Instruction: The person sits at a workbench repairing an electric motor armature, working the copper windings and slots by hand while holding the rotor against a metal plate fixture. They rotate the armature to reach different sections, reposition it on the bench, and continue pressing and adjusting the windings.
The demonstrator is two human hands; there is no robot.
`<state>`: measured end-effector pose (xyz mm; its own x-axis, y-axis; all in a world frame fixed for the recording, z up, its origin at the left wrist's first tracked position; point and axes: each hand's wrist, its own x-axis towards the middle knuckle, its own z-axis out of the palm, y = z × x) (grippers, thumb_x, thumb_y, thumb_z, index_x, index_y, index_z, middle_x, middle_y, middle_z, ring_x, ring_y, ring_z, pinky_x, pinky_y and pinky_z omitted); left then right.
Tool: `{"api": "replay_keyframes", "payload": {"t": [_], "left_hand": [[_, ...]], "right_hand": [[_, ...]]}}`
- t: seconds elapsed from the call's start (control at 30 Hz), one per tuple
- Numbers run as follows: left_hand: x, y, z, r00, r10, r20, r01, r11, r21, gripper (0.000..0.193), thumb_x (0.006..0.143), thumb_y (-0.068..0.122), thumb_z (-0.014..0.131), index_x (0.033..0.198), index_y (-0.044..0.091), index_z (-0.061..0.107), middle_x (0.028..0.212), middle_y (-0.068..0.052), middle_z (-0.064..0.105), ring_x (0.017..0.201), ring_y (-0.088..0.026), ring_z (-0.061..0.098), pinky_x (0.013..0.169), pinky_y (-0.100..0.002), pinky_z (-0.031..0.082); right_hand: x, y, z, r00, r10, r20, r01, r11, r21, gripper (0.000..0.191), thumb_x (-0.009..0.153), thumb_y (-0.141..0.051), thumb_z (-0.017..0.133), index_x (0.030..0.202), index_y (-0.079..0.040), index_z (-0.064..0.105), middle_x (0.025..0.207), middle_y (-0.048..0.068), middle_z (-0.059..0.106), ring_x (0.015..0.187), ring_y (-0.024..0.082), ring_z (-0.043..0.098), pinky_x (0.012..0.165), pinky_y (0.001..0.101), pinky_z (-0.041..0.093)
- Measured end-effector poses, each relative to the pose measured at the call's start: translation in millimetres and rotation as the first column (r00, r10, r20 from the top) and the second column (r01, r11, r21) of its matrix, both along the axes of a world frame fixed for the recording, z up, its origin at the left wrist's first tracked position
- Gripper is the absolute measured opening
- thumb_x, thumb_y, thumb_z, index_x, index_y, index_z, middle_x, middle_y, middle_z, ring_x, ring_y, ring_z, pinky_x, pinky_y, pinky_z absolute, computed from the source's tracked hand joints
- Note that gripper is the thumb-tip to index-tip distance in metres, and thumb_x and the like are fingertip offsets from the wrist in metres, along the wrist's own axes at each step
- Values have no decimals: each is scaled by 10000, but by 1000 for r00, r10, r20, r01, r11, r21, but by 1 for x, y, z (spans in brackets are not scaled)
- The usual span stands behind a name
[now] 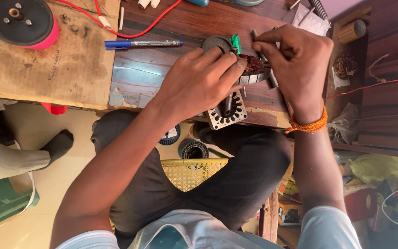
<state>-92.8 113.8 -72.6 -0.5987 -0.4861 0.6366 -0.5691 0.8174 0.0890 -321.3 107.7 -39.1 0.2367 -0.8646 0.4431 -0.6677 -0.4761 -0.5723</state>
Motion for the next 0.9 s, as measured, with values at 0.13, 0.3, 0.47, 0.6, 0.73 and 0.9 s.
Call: {"api": "replay_keyframes", "payload": {"t": [0.13, 0.3, 0.47, 0.6, 0.73, 0.9], "left_hand": [[-11, -3, 10, 974, 126, -189, -44, 922, 386, 522, 876, 569, 818, 1051, 89, 713, 874, -76, 684, 852, -259, 674, 699, -406, 525], [-32, -37, 5, 891, 161, -424, 116, 823, 557, 385, 811, 325, 792, 1107, 85, 744, 860, -97, 739, 807, -283, 707, 645, -412, 527], [-14, -64, -7, 856, -97, -507, 475, 534, 699, 162, 882, 122, 717, 1036, 84, 755, 845, -57, 744, 797, -220, 747, 724, -347, 557], [0, -63, -9, 846, -202, -494, 500, 623, 601, 161, 846, 35, 755, 1001, 70, 778, 897, -88, 746, 835, -230, 740, 740, -344, 551], [0, -58, -5, 916, -98, -389, 367, 596, 714, 176, 842, 78, 747, 1010, 109, 792, 880, -64, 788, 804, -191, 773, 716, -329, 555], [4, -60, 11, 880, -214, -424, 452, 649, 612, 161, 912, 152, 751, 1052, 78, 783, 936, -69, 781, 873, -221, 768, 754, -356, 562]], "right_hand": [[-2, -5, -8, 999, -31, -36, 31, 999, -11, 87, 962, 37, 844, 1015, 10, 781, 720, 41, 595, 636, 49, 442, 583, 251, 362], [7, -4, -1, 995, -95, -29, 97, 994, 41, 80, 1018, 8, 852, 1001, 17, 774, 691, 53, 564, 625, 58, 441, 580, 262, 346], [21, 22, 31, 995, -93, 31, 85, 978, 193, 95, 976, -35, 821, 999, -2, 735, 722, 17, 649, 646, 1, 554, 572, 209, 400], [30, 53, 43, 995, -89, -44, 97, 958, 269, 101, 944, -47, 823, 1032, -31, 775, 753, 19, 676, 643, 32, 542, 567, 224, 372], [38, 68, 30, 980, -149, -134, 179, 953, 243, 130, 857, -44, 840, 972, -23, 783, 577, 91, 523, 507, 116, 421, 569, 253, 334], [38, 79, -2, 999, -49, -15, 51, 975, 215, 104, 931, -6, 777, 1026, -43, 757, 851, 75, 727, 655, 94, 627, 619, 250, 477]]}}
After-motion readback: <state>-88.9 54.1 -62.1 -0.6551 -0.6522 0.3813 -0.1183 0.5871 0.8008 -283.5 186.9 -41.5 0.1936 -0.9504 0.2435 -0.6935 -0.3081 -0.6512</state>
